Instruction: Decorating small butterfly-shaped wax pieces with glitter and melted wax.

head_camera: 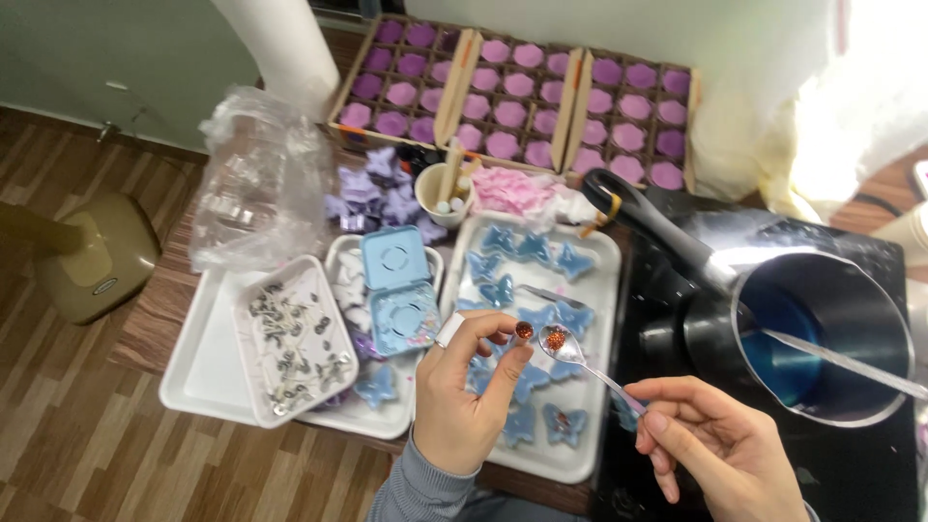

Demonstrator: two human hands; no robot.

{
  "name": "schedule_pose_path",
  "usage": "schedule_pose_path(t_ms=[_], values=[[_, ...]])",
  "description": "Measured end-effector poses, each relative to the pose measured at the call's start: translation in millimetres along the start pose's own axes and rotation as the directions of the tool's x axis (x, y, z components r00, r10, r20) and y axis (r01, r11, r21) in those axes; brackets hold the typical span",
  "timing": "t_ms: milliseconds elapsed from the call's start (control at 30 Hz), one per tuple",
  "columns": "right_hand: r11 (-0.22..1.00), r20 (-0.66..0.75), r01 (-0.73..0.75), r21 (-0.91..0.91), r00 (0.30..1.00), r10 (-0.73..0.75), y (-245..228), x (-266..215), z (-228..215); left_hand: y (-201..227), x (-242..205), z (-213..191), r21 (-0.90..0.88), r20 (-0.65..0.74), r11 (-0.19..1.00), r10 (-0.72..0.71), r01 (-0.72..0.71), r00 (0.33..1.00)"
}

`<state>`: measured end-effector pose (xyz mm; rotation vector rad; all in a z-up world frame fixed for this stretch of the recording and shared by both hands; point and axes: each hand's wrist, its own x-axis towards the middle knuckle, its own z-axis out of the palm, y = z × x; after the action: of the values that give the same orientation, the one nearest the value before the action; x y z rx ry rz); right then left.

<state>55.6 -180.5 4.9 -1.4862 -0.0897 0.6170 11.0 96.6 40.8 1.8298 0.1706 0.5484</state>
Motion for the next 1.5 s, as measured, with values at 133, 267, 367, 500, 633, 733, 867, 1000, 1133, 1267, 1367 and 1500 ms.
schedule_pose_path(t_ms=[133,267,367,500,633,733,867,1000,1133,1267,1367,1500], values=[[1.000,0.002,0.016,0.006,1.000,-0.016,-3,22,21,-11,24,-21,0.013,-0.042,1.000,0.010,-0.010,0.999],[1.000,-0.024,-0.014,0.013,1.000,0.014,-5,43,37,-29,54,-39,0.106,-0.142,0.992,0.081,-0.067,0.986],[0.998,-0.095,-0.061,-0.013,0.994,0.059,-28,60,69,-44,77,-45,0.121,-0.200,0.990,0.090,-0.066,0.976],[0.993,-0.118,-0.116,0.022,0.986,0.118,-44,92,96,-56,103,-47,0.140,-0.242,0.990,0.061,-0.027,0.968],[0.996,-0.087,-0.083,0.008,0.993,0.084,-44,118,105,-72,118,-47,0.164,-0.281,0.986,0.071,-0.025,0.957],[0.999,-0.061,-0.039,-0.018,0.997,0.038,-45,136,115,-83,129,-49,0.152,-0.270,0.988,0.044,-0.002,0.962],[0.999,-0.105,-0.044,0.000,0.993,0.044,-46,157,134,-96,139,-48,0.085,-0.280,0.996,0.025,-0.001,0.960],[0.999,-0.108,-0.038,0.017,0.993,0.040,-45,177,146,-108,150,-47,0.216,-0.278,0.976,0.024,0.038,0.960],[0.999,-0.158,-0.048,0.020,0.986,0.051,-49,186,155,-132,158,-46,0.247,-0.227,0.967,-0.003,0.061,0.974],[0.999,-0.190,-0.026,0.028,0.981,0.030,-45,192,153,-136,161,-46,0.246,-0.210,0.965,-0.033,0.085,0.977],[0.999,-0.200,-0.014,0.037,0.980,0.021,-43,192,152,-141,162,-43,0.267,-0.195,0.959,-0.042,0.094,0.980],[0.998,-0.203,-0.023,0.055,0.979,0.033,-44,191,153,-146,167,-41,0.358,-0.175,0.927,-0.048,0.109,0.983]])
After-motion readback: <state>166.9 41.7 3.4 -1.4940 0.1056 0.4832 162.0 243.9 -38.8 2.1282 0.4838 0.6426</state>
